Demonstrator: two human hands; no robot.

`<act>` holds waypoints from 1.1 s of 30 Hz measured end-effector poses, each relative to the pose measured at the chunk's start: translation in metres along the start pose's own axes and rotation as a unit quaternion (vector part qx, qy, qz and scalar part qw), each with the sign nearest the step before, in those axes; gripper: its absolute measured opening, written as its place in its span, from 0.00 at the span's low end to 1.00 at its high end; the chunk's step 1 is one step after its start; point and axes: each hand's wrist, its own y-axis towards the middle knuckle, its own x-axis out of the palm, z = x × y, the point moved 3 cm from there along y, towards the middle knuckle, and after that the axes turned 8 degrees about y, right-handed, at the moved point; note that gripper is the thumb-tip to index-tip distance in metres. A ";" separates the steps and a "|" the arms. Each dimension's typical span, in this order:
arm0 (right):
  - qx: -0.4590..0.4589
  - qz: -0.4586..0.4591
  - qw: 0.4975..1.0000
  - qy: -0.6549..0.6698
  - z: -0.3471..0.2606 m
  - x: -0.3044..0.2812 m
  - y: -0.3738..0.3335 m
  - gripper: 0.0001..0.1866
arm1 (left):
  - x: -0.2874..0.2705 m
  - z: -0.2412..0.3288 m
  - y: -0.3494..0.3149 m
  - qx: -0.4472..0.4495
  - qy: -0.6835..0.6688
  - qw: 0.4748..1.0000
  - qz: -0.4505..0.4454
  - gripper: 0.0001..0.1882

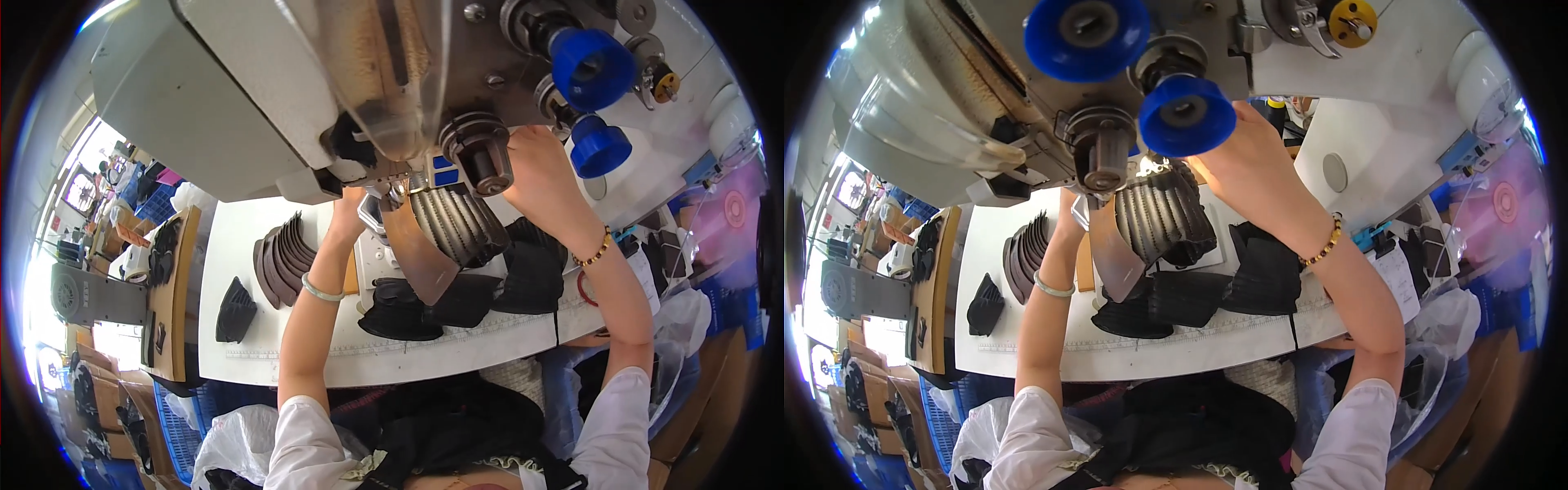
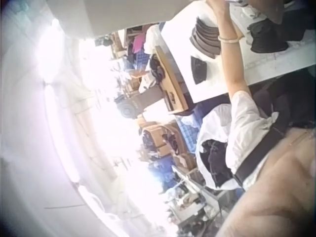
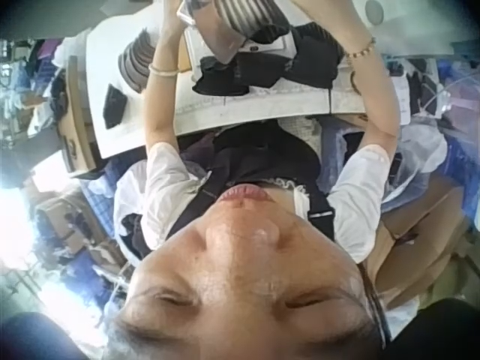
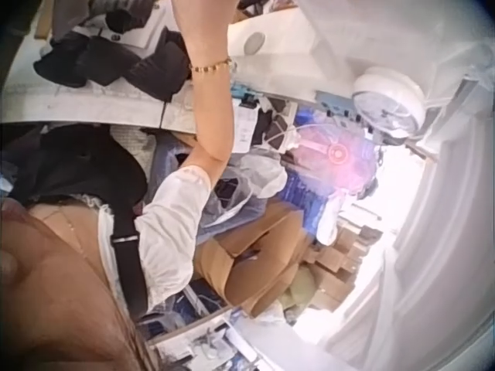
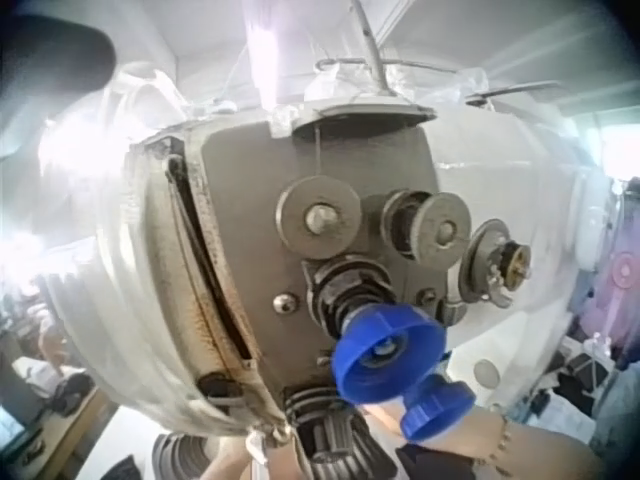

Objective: Stitching together components of a black padded shoe upper using an industrial sewing machine.

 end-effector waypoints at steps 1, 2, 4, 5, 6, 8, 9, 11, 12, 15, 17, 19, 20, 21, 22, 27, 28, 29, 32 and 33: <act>-0.009 -0.006 1.000 0.011 0.001 0.001 0.002 0.11 | 0.001 0.010 -0.002 0.001 0.001 1.000 -0.003 0.09; -0.065 0.030 0.997 0.022 0.002 0.003 0.004 0.13 | -0.001 0.016 -0.004 -0.042 -0.033 0.999 0.002 0.09; -0.052 0.026 0.998 0.028 0.004 0.005 0.000 0.14 | -0.004 0.019 -0.006 -0.085 -0.066 0.994 0.006 0.10; -0.042 0.021 0.998 0.036 0.003 0.007 0.000 0.14 | -0.007 0.021 -0.007 -0.066 -0.019 0.998 -0.009 0.10; -0.042 0.023 0.998 0.038 0.001 0.011 0.000 0.14 | -0.010 0.022 -0.007 -0.048 0.027 0.998 -0.024 0.11; -0.056 0.060 0.992 0.096 -0.004 0.020 -0.002 0.16 | -0.012 0.016 -0.005 -0.062 0.010 0.998 -0.033 0.11; -0.055 0.061 0.992 0.096 -0.006 0.022 -0.003 0.16 | -0.012 0.013 -0.005 -0.075 -0.009 0.996 -0.042 0.11; -0.034 0.067 0.994 0.081 -0.007 0.024 -0.007 0.17 | -0.009 0.014 -0.006 -0.049 -0.002 0.999 -0.024 0.11; -0.033 0.067 0.994 0.081 -0.008 0.024 -0.007 0.17 | -0.009 0.016 -0.007 -0.023 0.006 1.000 -0.004 0.10; -0.025 0.094 0.992 0.084 -0.010 0.026 -0.007 0.17 | -0.011 0.018 -0.006 -0.071 -0.086 0.994 -0.017 0.10; -0.051 0.069 0.995 0.060 -0.009 0.028 -0.005 0.17 | -0.009 0.024 -0.007 -0.070 -0.084 0.994 -0.005 0.10; -0.071 0.080 0.994 0.033 -0.007 0.025 -0.004 0.13 | -0.007 0.031 -0.005 -0.066 -0.085 0.994 0.006 0.10; -0.095 0.093 0.991 0.009 -0.007 0.024 -0.005 0.09 | -0.008 0.033 -0.004 -0.070 -0.090 0.993 0.008 0.10; -0.095 0.092 0.991 0.009 -0.007 0.025 -0.007 0.09 | -0.007 0.034 -0.003 -0.073 -0.095 0.993 0.009 0.10; -0.070 0.075 0.994 0.032 -0.005 0.027 -0.011 0.13 | -0.005 0.034 -0.002 -0.073 -0.096 0.993 0.010 0.10; -0.059 0.056 0.996 0.023 -0.007 0.019 -0.008 0.18 | 0.001 0.034 -0.002 -0.082 -0.085 0.993 0.011 0.09; -0.005 0.034 0.998 0.046 -0.009 0.017 -0.005 0.18 | 0.002 0.033 -0.001 -0.082 -0.085 0.993 0.015 0.09; 0.047 0.012 0.996 0.077 -0.014 0.021 0.000 0.18 | -0.003 0.030 -0.006 -0.074 -0.094 0.993 0.022 0.08; 0.087 0.095 0.991 0.024 0.002 0.037 -0.018 0.13 | -0.004 0.013 -0.019 -0.069 -0.038 0.987 0.139 0.04; 0.043 0.158 0.983 -0.087 0.004 0.035 -0.022 0.12 | 0.006 0.026 -0.017 -0.034 -0.126 0.962 0.239 0.03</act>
